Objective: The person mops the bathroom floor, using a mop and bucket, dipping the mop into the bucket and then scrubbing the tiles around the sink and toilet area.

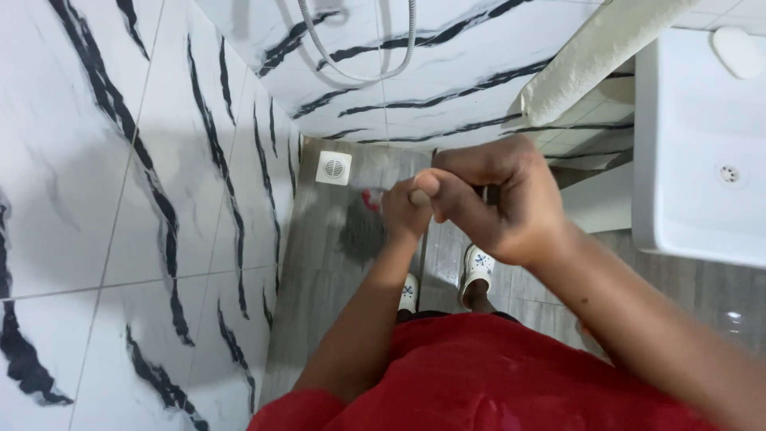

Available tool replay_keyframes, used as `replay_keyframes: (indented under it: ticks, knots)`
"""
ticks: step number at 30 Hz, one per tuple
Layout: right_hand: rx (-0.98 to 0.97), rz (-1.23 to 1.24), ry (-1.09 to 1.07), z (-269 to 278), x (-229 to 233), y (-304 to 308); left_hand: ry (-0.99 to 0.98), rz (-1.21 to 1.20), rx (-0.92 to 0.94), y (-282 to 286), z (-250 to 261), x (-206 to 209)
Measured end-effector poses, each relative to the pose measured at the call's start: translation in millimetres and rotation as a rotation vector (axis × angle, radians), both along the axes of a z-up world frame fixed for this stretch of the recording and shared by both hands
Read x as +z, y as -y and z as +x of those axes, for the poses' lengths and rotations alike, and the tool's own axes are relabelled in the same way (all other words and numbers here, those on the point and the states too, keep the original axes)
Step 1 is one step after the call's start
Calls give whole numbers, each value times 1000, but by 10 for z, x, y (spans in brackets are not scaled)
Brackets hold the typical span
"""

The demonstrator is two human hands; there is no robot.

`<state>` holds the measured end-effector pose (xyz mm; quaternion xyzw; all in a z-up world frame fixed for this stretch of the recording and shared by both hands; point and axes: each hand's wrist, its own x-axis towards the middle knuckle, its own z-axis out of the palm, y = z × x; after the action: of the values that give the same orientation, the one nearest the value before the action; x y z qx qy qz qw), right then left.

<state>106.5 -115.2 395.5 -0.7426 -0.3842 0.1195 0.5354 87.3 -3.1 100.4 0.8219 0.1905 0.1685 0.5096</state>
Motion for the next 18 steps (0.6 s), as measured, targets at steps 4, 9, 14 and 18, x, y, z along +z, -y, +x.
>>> replay_keyframes:
  ticks: [4,9,14,18]
  knots:
    - [-173,101,-19,1,-279,-18,58,-17,-103,-41,304,-481]
    - [-303,236,-42,466,-372,-23,-170,84,-232,-119,490,-520]
    - [-369,250,-118,778,-242,-37,-393,-67,-216,-47,346,-314]
    - [-407,229,-217,789,-320,-68,-600,-93,-261,-11,106,-351]
